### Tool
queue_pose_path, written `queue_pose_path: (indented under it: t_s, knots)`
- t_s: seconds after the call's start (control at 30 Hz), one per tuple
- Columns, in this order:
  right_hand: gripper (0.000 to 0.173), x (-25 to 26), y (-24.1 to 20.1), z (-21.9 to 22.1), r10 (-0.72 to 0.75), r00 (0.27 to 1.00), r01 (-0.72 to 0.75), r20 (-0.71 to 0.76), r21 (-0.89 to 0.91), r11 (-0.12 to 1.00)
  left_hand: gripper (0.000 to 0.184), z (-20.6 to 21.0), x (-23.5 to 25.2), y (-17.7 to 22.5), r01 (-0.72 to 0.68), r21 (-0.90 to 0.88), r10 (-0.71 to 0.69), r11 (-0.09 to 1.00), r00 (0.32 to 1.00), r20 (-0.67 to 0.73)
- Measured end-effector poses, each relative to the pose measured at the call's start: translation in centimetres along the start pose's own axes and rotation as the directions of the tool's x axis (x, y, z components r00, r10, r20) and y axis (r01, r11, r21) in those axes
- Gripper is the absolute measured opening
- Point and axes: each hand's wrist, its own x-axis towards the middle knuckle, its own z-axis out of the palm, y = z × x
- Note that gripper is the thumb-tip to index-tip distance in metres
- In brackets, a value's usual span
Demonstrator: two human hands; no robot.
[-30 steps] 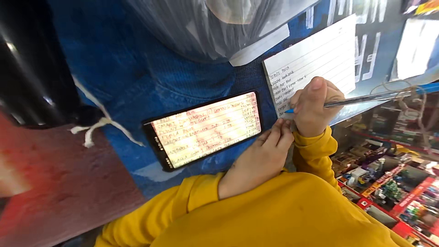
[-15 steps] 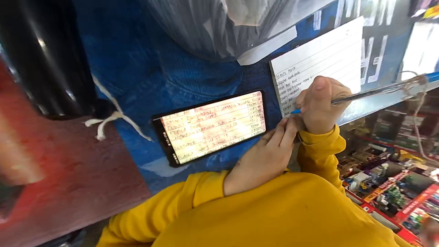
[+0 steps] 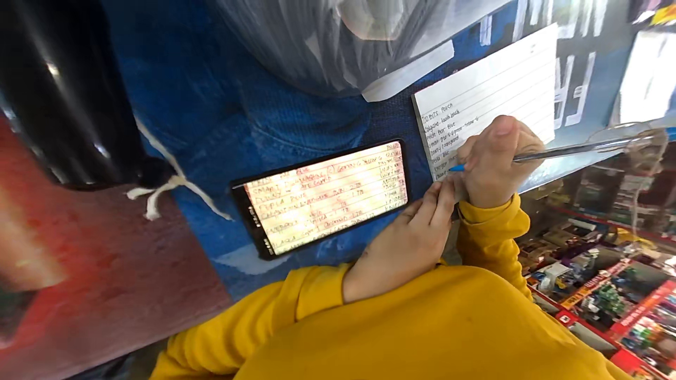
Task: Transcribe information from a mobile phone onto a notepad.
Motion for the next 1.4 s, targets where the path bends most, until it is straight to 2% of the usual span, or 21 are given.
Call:
queue_pose_path:
  t_s: [0.1, 0.3, 0.47, 0.6, 0.73, 0.83, 0.97, 1.03, 1.17, 1.4]
  knots:
    - [0.044, -0.1, -0.1, 0.0, 0.014, 1.0, -0.014, -0.005, -0.05, 0.999, 0.027, 0.1, -0.1, 0.1, 0.013, -0.025, -0.012, 1.0, 1.0, 0.006]
    - [0.043, -0.1, -0.2, 0.2, 0.036, 0.997, -0.038, -0.063, -0.026, 0.999, 0.027, 0.0, -0.1, 0.1, 0.003, 0.0, -0.003, 1.0, 1.0, 0.03]
    - [0.046, 0.1, -0.1, 0.0, -0.004, 1.0, 0.002, -0.019, -0.119, 0.993, 0.028, 0.0, -0.1, 0.1, -0.001, 0.039, 0.001, 0.999, 1.0, 0.012]
    - [0.043, 0.1, 0.0, 0.0, 0.011, 0.999, -0.014, -0.04, -0.062, 0.998, 0.028, 0.0, -0.1, 0.1, 0.008, 0.033, -0.008, 0.999, 1.0, 0.009]
    - [0.044, 0.0, 0.0, -0.1, 0.02, 0.999, -0.024, -0.04, -0.107, 0.994, 0.029, 0.0, 0.0, 0.2, 0.006, 0.039, -0.006, 0.999, 1.0, 0.012]
    - [0.043, 0.0, -0.1, 0.1, 0.04, 0.997, -0.048, -0.071, -0.101, 0.994, 0.031, -0.3, 0.1, 0.2, -0.006, 0.055, 0.003, 0.998, 0.999, 0.051]
    - [0.042, 0.0, -0.3, -0.2, 0.077, 0.996, -0.08, -0.035, -0.114, 0.99, 0.032, -0.6, 0.2, 0.1, -0.014, 0.036, 0.011, 0.999, 0.996, 0.084]
    - [0.042, 0.1, 0.0, -0.7, 0.021, 0.999, -0.015, 0.05, -0.119, 0.993, 0.032, -0.6, 0.2, 0.1, -0.021, 0.041, 0.017, 0.999, 0.995, 0.1]
    - [0.05, 0.6, 0.7, -1.3, -0.178, 0.966, 0.207, 0.188, -0.148, 0.967, 0.032, -0.5, 0.2, 0.1, -0.036, 0.038, 0.033, 0.999, 0.997, 0.073]
    - [0.05, 0.5, 0.6, -1.3, -0.255, 0.941, 0.285, 0.22, -0.117, 0.951, 0.033, -0.5, 0.2, -0.1, -0.057, 0.082, 0.052, 0.995, 0.997, 0.064]
